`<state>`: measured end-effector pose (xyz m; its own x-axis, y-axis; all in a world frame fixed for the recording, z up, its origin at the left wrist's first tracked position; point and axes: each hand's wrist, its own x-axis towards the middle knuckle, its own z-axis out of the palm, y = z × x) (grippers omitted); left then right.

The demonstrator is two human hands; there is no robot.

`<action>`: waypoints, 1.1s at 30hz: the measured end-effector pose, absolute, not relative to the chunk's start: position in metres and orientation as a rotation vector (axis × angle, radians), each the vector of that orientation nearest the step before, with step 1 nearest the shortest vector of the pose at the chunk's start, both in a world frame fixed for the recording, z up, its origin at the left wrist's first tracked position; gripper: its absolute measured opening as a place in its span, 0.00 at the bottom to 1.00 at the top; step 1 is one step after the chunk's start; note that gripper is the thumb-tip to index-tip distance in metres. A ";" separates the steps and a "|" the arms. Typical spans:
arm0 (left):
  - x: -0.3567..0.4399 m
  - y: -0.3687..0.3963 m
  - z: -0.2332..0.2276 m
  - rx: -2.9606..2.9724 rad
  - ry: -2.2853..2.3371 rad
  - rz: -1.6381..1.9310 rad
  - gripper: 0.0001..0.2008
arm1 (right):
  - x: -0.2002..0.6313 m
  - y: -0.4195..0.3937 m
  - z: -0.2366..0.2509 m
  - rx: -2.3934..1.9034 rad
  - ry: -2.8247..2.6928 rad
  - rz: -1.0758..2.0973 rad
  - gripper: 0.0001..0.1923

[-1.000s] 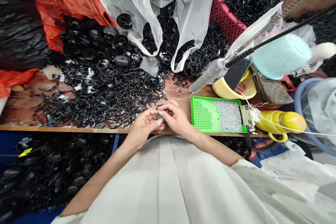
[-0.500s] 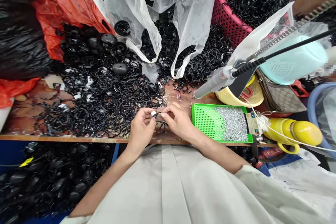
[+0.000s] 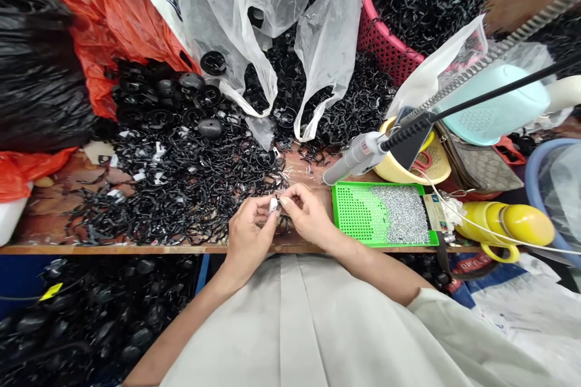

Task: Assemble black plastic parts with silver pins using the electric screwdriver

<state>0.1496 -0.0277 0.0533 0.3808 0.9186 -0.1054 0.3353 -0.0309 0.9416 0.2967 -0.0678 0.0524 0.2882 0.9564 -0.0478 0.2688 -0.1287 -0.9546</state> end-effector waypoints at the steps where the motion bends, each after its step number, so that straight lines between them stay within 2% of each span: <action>1: 0.149 -0.028 0.053 1.557 1.140 0.690 0.15 | 0.296 -0.069 0.053 -1.590 -1.165 0.882 0.05; 4: 0.147 -0.026 0.052 1.436 1.098 0.662 0.15 | 0.297 -0.070 0.056 -1.523 -1.283 0.814 0.02; 6: 0.146 -0.023 0.055 1.351 1.053 0.623 0.14 | 0.303 -0.068 0.060 -1.456 -1.400 0.809 0.05; 11: 0.144 -0.018 0.064 1.233 0.933 0.510 0.11 | 0.320 -0.059 0.071 -1.304 -1.653 0.965 0.06; 15: 0.146 -0.016 0.059 1.286 0.960 0.535 0.11 | 0.321 -0.051 0.063 -1.374 -1.563 1.049 0.06; 21: 0.154 0.005 0.056 0.986 1.041 0.676 0.16 | 0.317 -0.031 0.063 -1.412 -1.634 0.855 0.09; 25: 0.157 0.019 0.065 0.775 1.025 0.729 0.15 | 0.311 -0.021 0.074 -1.413 -1.997 0.642 0.19; 29: 0.156 0.017 0.066 0.752 1.052 0.720 0.14 | 0.301 -0.023 0.074 -1.574 -2.128 0.420 0.11; 33: 0.151 0.013 0.064 0.785 1.039 0.644 0.16 | 0.312 -0.014 0.073 -1.540 -2.018 0.570 0.09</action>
<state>0.1506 0.0127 0.0635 0.3753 0.7813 -0.4987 -0.0995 0.5689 0.8163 0.3124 -0.0145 0.0734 -0.2071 0.9655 0.1579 0.7401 0.2602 -0.6201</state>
